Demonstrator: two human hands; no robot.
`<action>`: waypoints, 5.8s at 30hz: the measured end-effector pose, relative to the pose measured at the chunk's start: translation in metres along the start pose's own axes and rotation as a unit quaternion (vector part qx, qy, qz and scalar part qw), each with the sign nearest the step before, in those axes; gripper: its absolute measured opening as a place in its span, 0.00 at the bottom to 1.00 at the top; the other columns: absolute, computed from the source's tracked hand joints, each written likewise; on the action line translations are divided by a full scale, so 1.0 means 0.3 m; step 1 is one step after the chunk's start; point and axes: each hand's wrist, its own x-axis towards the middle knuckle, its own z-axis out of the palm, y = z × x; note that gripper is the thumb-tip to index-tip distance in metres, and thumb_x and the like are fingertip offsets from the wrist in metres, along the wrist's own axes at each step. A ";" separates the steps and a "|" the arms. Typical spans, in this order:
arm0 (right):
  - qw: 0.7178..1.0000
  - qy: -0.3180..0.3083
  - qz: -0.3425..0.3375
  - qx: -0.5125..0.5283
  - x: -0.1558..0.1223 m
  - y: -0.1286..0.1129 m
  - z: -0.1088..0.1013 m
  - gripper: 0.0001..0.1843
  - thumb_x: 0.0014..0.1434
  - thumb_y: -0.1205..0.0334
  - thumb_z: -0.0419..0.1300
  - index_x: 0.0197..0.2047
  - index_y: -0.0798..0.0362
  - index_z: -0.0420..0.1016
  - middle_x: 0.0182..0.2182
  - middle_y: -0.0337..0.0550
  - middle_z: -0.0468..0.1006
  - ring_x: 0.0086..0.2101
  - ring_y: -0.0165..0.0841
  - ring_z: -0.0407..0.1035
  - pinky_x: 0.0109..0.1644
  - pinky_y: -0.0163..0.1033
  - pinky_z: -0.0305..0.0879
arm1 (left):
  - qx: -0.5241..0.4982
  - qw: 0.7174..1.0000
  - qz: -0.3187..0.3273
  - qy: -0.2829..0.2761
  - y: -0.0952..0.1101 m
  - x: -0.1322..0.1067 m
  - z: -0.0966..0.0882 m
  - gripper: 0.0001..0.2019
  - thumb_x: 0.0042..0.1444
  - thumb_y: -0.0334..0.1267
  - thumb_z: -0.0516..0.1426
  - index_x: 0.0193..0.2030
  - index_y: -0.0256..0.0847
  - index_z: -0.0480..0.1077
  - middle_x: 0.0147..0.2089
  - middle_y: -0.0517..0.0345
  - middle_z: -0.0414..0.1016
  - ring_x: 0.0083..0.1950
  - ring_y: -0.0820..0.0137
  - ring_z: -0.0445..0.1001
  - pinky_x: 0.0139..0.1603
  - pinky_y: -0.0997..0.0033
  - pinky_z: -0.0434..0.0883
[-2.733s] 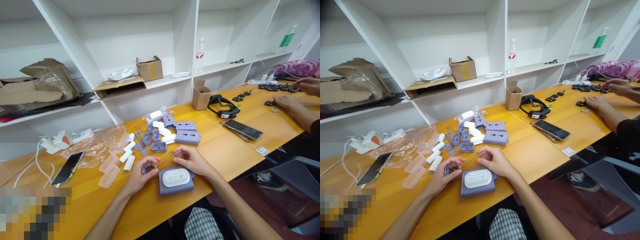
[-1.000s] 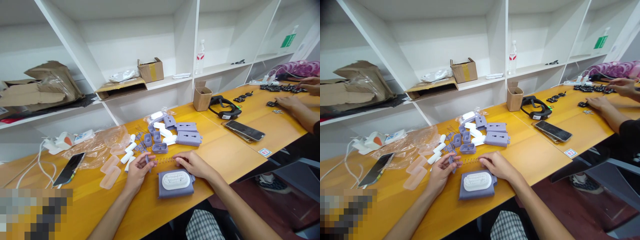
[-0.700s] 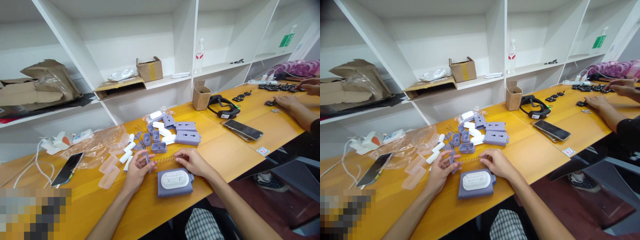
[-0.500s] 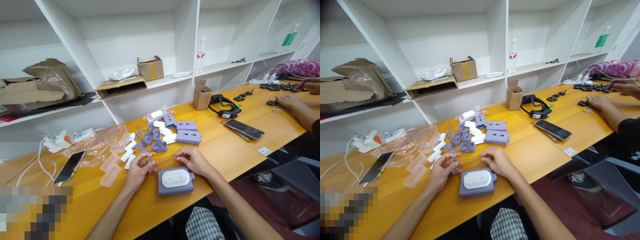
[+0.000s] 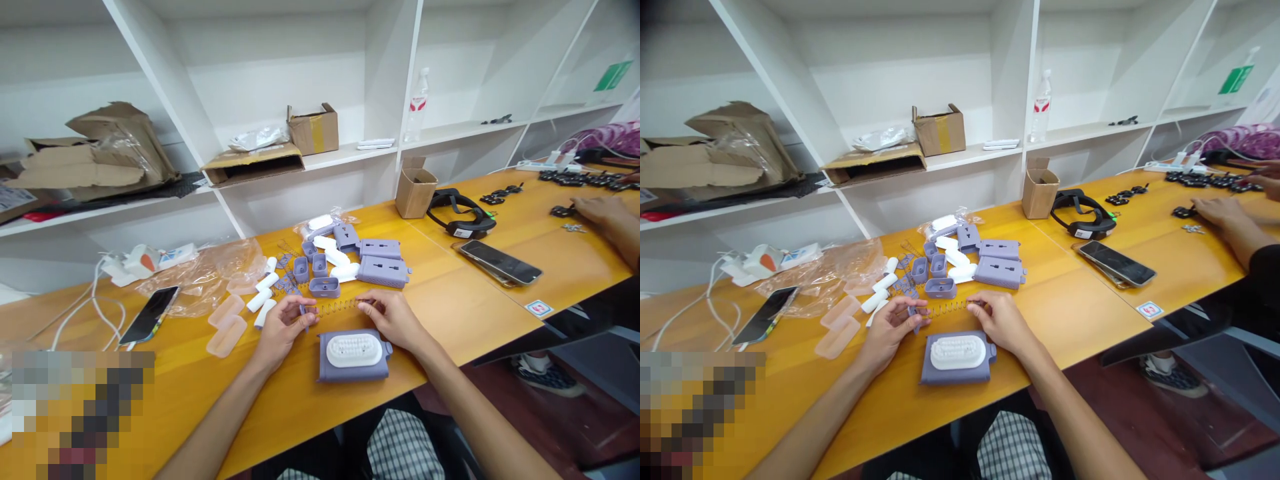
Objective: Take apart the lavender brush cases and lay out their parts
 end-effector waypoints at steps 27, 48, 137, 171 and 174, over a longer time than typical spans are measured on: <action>0.997 -0.050 0.016 -0.051 0.017 -0.041 -0.010 0.26 0.73 0.53 0.53 0.21 0.48 0.58 0.17 0.34 0.62 0.21 0.29 0.54 0.28 0.40 0.47 | 0.027 1.000 -0.010 -0.001 0.004 0.023 -0.010 0.23 0.43 0.41 0.77 0.42 0.39 0.74 0.55 0.46 0.83 0.50 0.57 0.84 0.46 0.59 0.83; 0.972 -0.064 0.119 0.190 0.043 0.009 -0.031 0.15 0.68 0.51 0.61 0.33 0.50 0.74 0.26 0.39 0.76 0.28 0.35 0.73 0.36 0.42 0.72 | 0.090 0.994 0.035 0.041 0.007 0.014 0.002 0.22 0.42 0.41 0.77 0.40 0.39 0.75 0.57 0.43 0.82 0.47 0.60 0.85 0.46 0.59 0.84; 0.990 0.022 0.028 0.135 0.048 -0.007 -0.042 0.04 0.59 0.65 0.69 0.34 0.51 0.78 0.32 0.39 0.83 0.31 0.32 0.73 0.36 0.38 0.66 | 0.209 0.978 0.018 0.016 0.066 0.018 -0.029 0.29 0.53 0.58 0.69 0.54 0.41 0.74 0.57 0.43 0.82 0.47 0.55 0.86 0.51 0.53 0.83; 0.967 -0.228 -0.107 -0.037 0.164 -0.053 0.021 0.18 0.58 0.79 0.65 0.46 0.51 0.86 0.43 0.44 0.87 0.38 0.34 0.79 0.46 0.40 0.74 | 0.515 0.823 0.184 -0.155 0.051 0.018 -0.063 0.09 0.68 0.41 0.56 0.47 0.46 0.77 0.45 0.52 0.83 0.47 0.57 0.80 0.49 0.57 0.76; 0.965 -0.224 -0.131 -0.043 0.189 -0.062 0.073 0.19 0.55 0.79 0.67 0.46 0.51 0.85 0.43 0.44 0.86 0.38 0.34 0.78 0.46 0.39 0.73 | 0.521 0.820 0.186 -0.145 0.049 0.021 -0.066 0.09 0.68 0.41 0.56 0.47 0.46 0.77 0.47 0.51 0.83 0.49 0.55 0.80 0.51 0.55 0.77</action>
